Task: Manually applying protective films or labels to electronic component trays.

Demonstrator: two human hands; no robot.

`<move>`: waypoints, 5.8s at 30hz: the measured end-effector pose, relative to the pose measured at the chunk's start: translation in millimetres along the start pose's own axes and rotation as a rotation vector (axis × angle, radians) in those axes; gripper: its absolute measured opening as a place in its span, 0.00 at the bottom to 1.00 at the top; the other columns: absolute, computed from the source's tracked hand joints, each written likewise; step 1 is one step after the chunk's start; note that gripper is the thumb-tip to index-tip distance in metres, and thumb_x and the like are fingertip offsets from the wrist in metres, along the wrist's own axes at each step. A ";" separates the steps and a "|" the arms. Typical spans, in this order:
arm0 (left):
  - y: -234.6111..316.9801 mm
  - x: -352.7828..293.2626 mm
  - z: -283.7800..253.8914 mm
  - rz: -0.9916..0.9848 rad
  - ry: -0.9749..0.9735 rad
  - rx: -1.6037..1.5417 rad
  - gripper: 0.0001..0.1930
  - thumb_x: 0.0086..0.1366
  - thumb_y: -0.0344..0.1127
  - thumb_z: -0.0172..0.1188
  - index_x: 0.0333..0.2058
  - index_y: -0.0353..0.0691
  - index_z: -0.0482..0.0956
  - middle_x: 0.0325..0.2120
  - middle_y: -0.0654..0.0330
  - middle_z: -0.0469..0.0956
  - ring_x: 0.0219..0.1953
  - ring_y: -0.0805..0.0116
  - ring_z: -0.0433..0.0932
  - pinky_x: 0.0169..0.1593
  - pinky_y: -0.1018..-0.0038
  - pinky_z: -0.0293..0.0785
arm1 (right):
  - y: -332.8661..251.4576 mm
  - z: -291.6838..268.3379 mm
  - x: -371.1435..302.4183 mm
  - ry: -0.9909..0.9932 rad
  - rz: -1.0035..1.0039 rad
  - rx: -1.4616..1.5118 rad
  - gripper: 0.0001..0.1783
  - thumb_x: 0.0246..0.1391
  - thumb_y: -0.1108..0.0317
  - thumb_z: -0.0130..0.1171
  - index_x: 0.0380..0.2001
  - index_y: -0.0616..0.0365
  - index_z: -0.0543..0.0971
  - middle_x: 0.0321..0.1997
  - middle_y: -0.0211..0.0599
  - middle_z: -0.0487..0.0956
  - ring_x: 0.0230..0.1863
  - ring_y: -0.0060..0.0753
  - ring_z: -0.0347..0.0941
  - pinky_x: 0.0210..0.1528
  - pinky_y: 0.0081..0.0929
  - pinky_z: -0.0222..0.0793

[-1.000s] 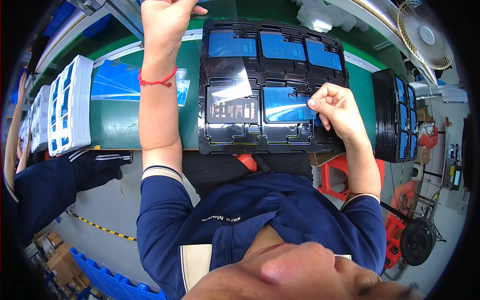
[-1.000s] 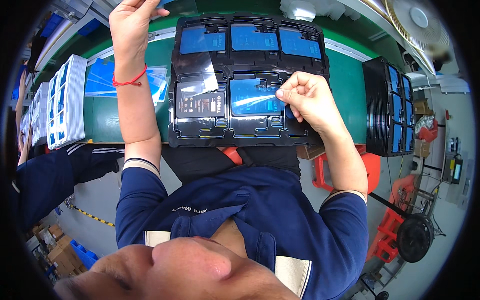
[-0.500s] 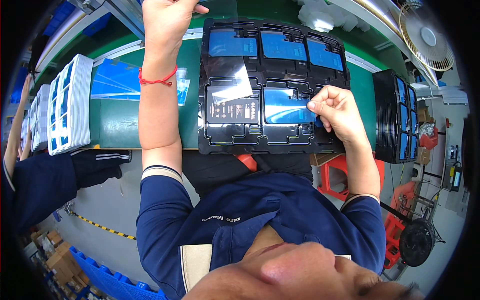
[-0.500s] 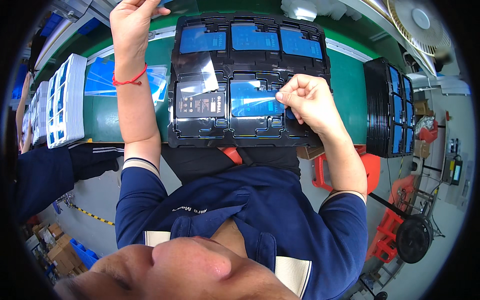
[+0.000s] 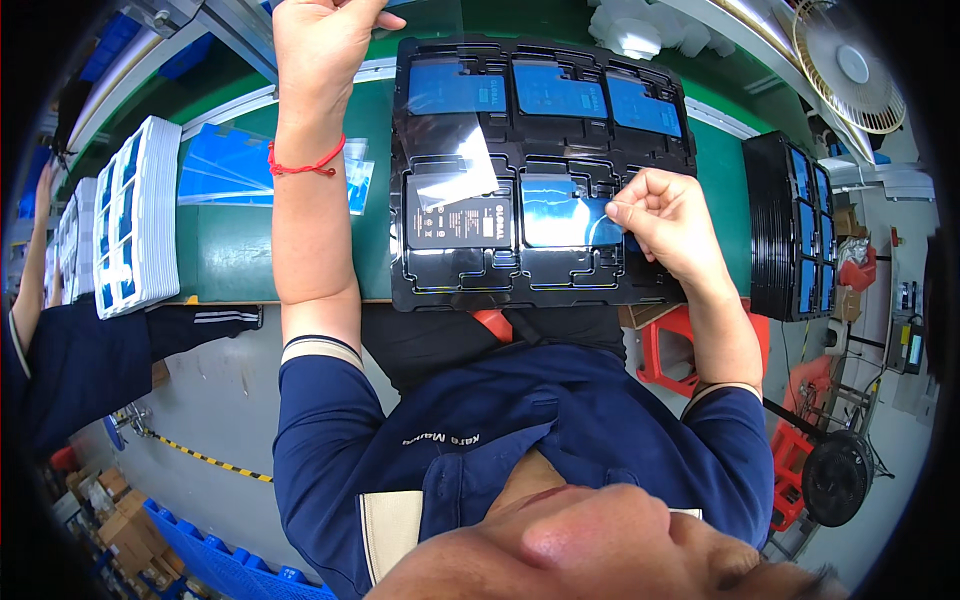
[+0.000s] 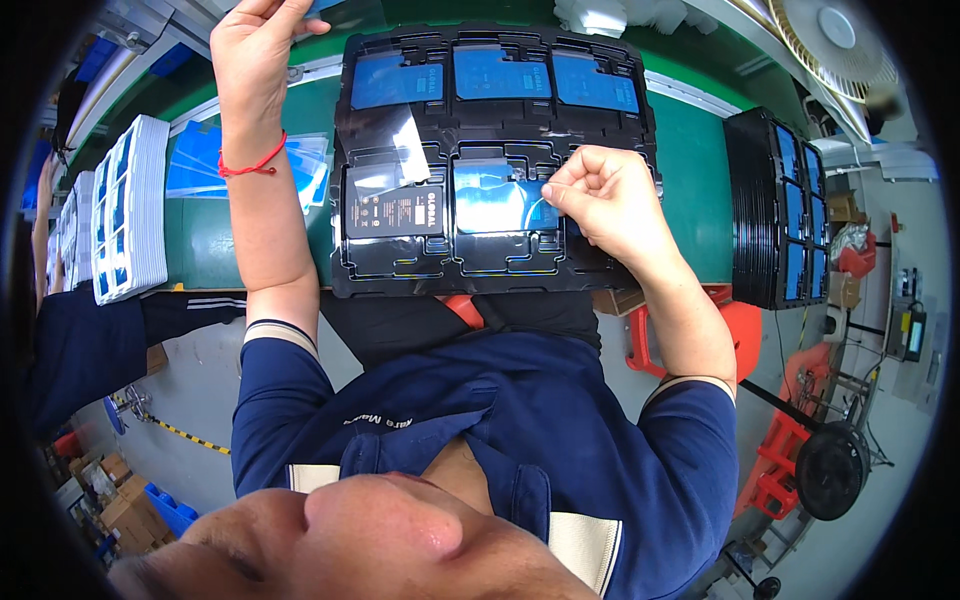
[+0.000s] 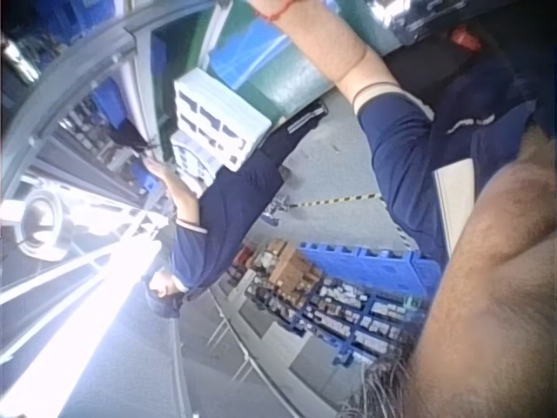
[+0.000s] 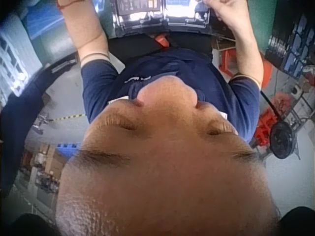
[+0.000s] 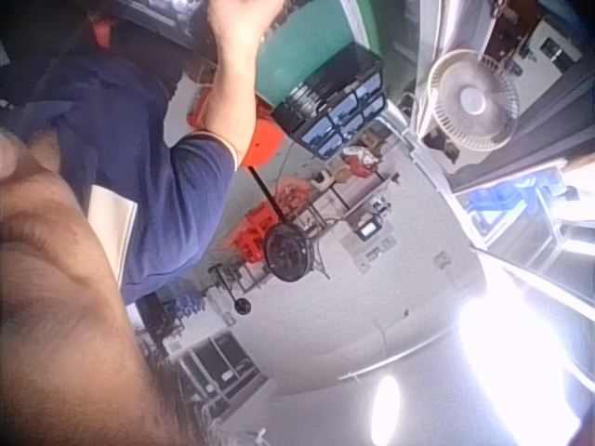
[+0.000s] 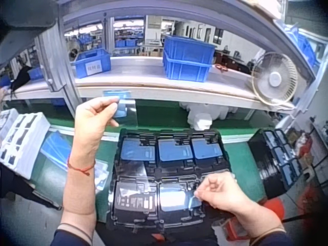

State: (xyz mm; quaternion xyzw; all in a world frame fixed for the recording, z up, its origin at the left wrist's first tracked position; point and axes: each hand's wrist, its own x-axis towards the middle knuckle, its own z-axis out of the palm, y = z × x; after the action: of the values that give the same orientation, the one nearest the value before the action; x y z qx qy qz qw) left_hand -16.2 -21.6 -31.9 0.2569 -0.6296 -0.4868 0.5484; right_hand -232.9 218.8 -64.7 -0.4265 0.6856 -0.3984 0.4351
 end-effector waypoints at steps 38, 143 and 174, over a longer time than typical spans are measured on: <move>1.2 -0.4 -2.7 0.023 0.024 0.059 0.10 0.59 0.27 0.60 0.40 0.31 0.79 0.28 0.61 0.80 0.21 0.80 0.74 0.24 0.85 0.71 | 1.0 -0.7 -8.0 -0.235 -0.153 0.465 0.05 0.49 0.73 0.62 0.27 0.60 0.75 0.31 0.34 0.76 0.32 0.23 0.75 0.35 0.19 0.72; -32.7 10.0 -0.2 0.170 0.037 0.493 0.20 0.56 0.51 0.63 0.29 0.37 0.83 0.16 0.61 0.78 0.19 0.76 0.74 0.26 0.79 0.69 | -53.8 8.4 129.9 0.211 -0.799 0.406 0.26 0.48 0.79 0.60 0.49 0.58 0.62 0.36 0.34 0.75 0.39 0.22 0.72 0.44 0.19 0.69; 14.3 13.1 -47.3 0.448 0.434 0.607 0.13 0.56 0.33 0.62 0.37 0.31 0.80 0.26 0.48 0.81 0.28 0.71 0.80 0.34 0.76 0.74 | -52.3 44.8 26.7 0.033 -0.154 0.137 0.10 0.51 0.73 0.62 0.35 0.67 0.75 0.21 0.33 0.77 0.17 0.18 0.72 0.16 0.13 0.67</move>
State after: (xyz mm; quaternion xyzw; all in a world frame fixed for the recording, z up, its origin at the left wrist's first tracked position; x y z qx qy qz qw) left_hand 27.8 -42.8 -17.0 0.3599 -0.6543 -0.0835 0.6598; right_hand -185.3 169.4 -37.1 -0.4405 0.6290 -0.4836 0.4201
